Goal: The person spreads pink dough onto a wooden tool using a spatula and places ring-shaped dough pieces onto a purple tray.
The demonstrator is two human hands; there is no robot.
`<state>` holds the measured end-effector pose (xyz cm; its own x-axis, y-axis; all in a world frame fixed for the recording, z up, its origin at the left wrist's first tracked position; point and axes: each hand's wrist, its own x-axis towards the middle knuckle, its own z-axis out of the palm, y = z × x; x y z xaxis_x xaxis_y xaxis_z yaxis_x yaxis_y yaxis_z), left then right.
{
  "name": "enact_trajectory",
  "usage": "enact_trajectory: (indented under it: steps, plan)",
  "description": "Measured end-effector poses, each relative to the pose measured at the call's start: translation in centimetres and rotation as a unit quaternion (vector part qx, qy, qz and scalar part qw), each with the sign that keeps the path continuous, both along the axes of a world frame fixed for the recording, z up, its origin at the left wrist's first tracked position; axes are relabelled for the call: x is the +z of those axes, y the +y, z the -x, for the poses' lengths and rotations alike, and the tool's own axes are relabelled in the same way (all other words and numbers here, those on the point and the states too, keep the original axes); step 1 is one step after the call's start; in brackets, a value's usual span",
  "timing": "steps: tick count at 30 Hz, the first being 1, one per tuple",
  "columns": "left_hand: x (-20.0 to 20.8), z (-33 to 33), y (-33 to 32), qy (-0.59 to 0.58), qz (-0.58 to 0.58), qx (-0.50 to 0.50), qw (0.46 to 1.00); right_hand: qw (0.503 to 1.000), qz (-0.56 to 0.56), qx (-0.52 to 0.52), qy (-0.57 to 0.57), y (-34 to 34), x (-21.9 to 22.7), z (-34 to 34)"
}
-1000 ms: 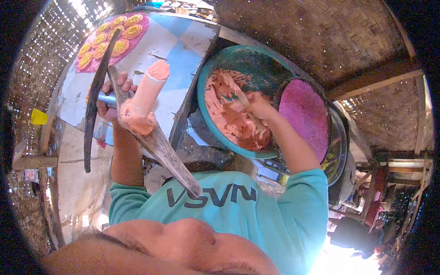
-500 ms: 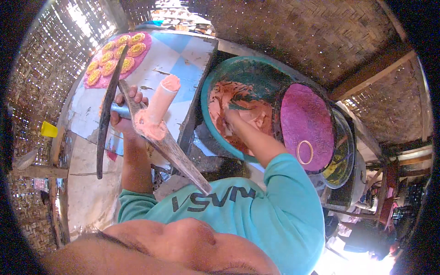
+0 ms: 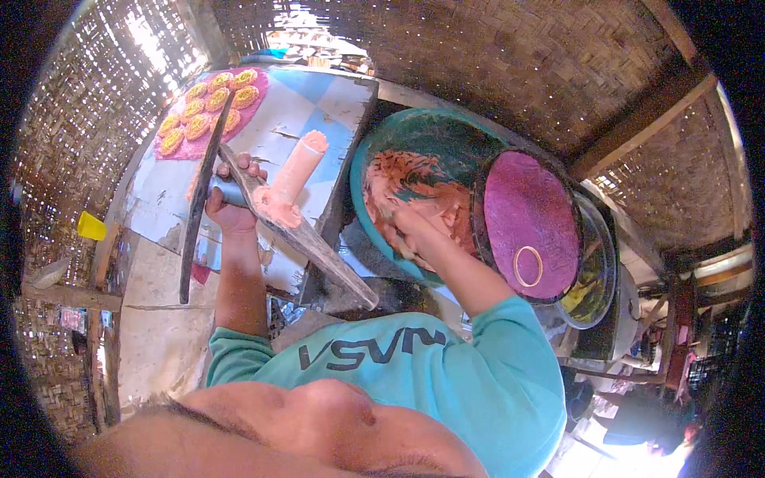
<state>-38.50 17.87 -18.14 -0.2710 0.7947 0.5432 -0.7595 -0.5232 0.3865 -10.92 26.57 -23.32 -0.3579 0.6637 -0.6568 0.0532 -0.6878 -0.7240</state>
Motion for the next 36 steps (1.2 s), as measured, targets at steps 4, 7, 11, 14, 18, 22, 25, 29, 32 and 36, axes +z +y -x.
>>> enact_trajectory:
  steps: [4,7,11,14,18,22,25,29,32,36]
  plan:
    - [0.5,0.3,-0.2,0.013,0.009,0.002,1.000,0.998,-0.036,-0.007,-0.053,6.7,-5.8,1.5]
    - [0.2,0.6,-0.2,0.007,0.006,0.004,1.000,0.997,-0.039,-0.064,0.011,9.3,-7.7,0.7]
    - [-0.1,0.6,-0.4,0.002,0.000,0.013,1.000,0.998,-0.022,-0.028,0.057,4.8,-2.9,-1.2]
    - [0.2,0.2,0.1,0.006,-0.017,-0.004,1.000,0.999,-0.023,0.040,-0.011,-0.1,2.6,-1.2]
    - [0.5,-0.1,0.3,0.026,-0.010,-0.007,1.000,0.995,-0.050,-0.002,-0.083,4.8,-6.6,0.0]
    - [0.5,0.3,-0.1,0.042,0.003,0.013,0.999,0.998,-0.040,-0.028,-0.050,10.2,-9.6,-0.7]
    - [0.3,0.3,-0.4,0.039,0.004,0.021,0.999,1.000,0.001,0.000,-0.008,7.7,-5.5,-1.5]
    - [0.1,0.1,-0.2,0.033,0.007,0.010,0.999,0.995,-0.027,0.071,-0.062,4.0,-4.5,-3.5]
    - [0.5,-0.3,0.0,0.047,0.005,0.005,0.999,0.993,0.003,0.026,-0.112,6.3,-8.6,-3.6]
    - [0.5,0.1,-0.1,0.060,-0.002,0.011,0.998,0.989,-0.032,-0.014,-0.143,10.6,-16.3,-4.3]
